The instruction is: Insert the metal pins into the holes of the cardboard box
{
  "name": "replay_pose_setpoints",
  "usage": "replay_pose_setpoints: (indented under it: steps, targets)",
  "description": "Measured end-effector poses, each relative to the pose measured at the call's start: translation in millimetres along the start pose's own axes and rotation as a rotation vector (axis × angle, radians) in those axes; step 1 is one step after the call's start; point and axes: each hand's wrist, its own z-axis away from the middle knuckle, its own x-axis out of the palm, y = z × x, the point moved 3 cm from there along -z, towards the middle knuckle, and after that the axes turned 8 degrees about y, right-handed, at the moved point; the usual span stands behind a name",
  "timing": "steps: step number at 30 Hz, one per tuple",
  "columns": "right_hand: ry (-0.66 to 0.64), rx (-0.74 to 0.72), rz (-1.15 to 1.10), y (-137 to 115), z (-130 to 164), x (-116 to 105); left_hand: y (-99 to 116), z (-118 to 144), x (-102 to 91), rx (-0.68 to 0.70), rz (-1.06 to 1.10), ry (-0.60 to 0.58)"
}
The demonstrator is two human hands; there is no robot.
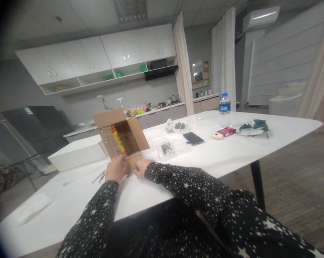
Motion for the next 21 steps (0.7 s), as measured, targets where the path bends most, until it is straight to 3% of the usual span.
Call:
replay_pose_setpoints:
  steps: [21]
  targets:
    - [0.036, -0.001, 0.018, 1.5, -2.1, 4.6, 2.0, -0.2, -6.5, 0.016, 0.06, 0.122]
